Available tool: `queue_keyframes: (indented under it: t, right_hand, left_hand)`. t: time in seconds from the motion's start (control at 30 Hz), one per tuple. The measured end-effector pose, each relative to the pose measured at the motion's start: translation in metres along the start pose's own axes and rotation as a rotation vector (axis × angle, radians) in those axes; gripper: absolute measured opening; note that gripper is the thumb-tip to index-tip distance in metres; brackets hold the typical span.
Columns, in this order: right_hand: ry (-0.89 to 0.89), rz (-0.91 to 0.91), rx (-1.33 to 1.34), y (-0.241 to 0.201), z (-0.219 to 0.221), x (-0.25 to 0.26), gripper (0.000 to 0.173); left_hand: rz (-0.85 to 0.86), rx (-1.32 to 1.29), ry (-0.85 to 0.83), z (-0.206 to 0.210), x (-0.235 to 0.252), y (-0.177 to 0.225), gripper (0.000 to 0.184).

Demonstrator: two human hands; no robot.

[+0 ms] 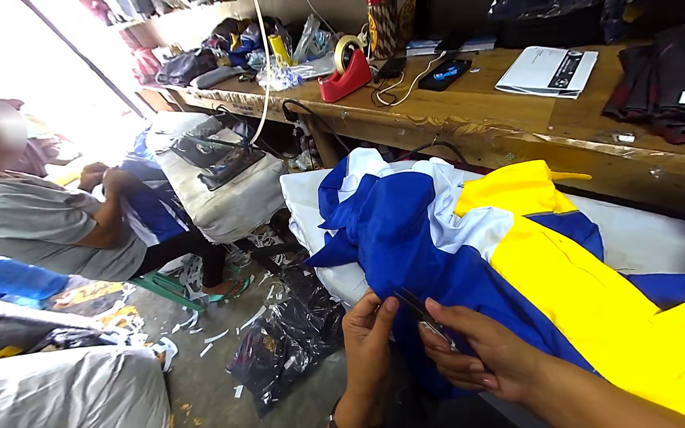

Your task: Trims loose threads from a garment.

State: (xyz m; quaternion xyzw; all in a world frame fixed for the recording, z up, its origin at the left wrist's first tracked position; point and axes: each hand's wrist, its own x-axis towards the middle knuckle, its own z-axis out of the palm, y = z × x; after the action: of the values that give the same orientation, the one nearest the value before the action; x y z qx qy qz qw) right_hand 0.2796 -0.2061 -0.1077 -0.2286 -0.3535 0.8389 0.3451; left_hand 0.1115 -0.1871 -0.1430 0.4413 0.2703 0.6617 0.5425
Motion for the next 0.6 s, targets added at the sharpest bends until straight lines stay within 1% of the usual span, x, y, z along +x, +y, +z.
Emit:
queue_keyframes:
  t: [0.03,0.1,0.13,0.17,0.23,0.27,0.43,0.6]
  right_hand:
    - [0.034,-0.053,-0.1,0.0,0.0,0.001,0.043]
    - [0.183,-0.248,-0.448,0.005,-0.002,0.004,0.04]
    - [0.22,-0.286,-0.533,0.006,-0.003,0.004,0.04]
    - [0.201,-0.25,-0.493,0.004,-0.001,0.003,0.041]
    - [0.069,-0.076,-0.196,-0.001,0.001,0.001,0.043]
    - [0.029,-0.042,-0.112,-0.001,0.001,0.001,0.044]
    - [0.069,-0.113,-0.205,0.0,0.0,0.001,0.042]
    - [0.08,-0.131,-0.227,0.002,0.0,0.001,0.043]
  left_hand:
    - [0.002,-0.001,0.004,0.001,0.0,0.001,0.012]
    - [0.041,0.036,0.007,0.001,0.0,0.0,0.011]
    - [0.064,0.058,0.004,0.001,0.0,-0.001,0.011]
    - [0.068,0.059,0.006,0.002,0.0,-0.001,0.012]
    - [0.029,0.011,0.028,0.006,-0.001,0.001,0.012]
    - [0.015,-0.017,0.04,0.008,-0.001,0.002,0.013]
    - [0.031,-0.024,0.066,0.014,0.002,0.002,0.011]
    - [0.049,0.003,0.079,0.013,0.001,0.0,0.011]
